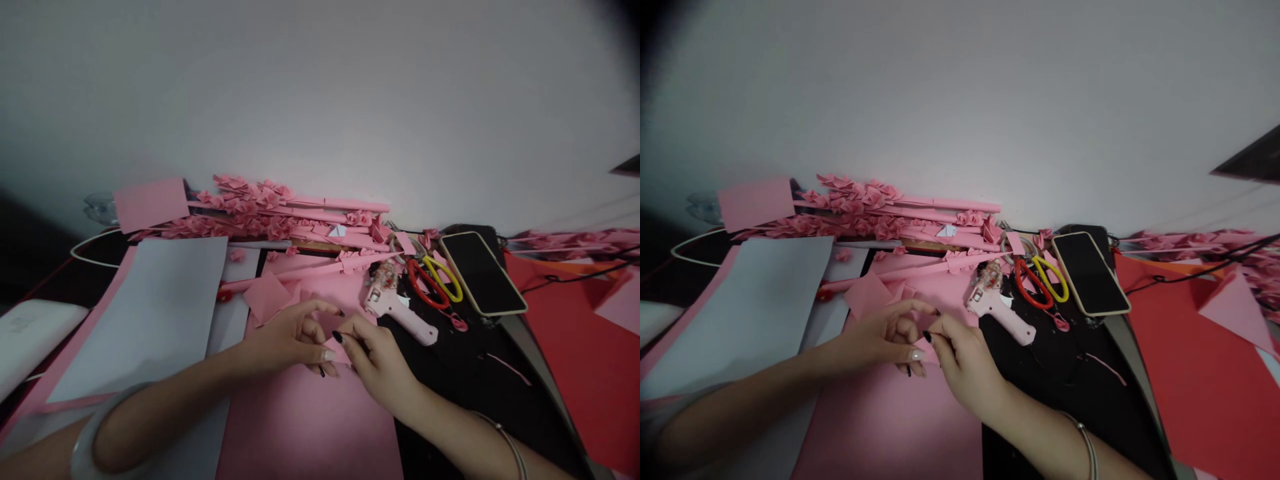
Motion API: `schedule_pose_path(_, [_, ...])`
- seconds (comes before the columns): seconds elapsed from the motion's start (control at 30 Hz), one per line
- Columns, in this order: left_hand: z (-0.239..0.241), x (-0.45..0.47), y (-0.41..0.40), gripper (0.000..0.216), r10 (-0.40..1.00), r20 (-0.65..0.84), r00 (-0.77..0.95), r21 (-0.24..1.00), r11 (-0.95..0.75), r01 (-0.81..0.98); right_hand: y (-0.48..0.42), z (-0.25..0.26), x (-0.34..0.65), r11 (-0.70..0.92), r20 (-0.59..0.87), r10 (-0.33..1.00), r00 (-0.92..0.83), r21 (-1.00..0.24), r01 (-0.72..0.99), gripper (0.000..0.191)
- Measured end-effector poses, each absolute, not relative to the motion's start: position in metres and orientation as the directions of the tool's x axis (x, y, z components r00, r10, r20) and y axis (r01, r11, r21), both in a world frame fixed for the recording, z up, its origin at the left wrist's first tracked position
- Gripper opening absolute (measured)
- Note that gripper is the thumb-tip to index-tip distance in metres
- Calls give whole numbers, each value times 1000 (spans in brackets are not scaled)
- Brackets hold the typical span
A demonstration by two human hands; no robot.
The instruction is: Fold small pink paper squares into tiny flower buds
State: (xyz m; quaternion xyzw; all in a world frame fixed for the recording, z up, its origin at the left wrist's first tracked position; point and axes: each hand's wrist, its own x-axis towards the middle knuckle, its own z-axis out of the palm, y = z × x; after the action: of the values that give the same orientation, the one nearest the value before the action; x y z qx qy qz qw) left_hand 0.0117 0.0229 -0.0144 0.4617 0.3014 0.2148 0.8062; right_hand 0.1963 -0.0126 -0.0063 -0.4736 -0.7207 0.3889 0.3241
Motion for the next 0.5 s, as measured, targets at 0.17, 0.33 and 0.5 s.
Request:
schedule_pose_path(0.17, [-15, 13, 22, 44, 637, -289, 714, 874, 481, -75, -16, -5, 195, 282, 133, 935, -330, -843, 458, 17])
schedule_pose_path(0.33, [-13, 15, 21, 43, 681, -311, 663, 894, 446, -37, -17, -5, 196, 298, 122, 917, -381, -843, 447, 16])
schedule_pose_path(0.5, [-10, 16, 19, 35, 719, -249, 649, 897, 423, -125, -13, -3, 197, 191, 33, 923, -382, -904, 382, 15])
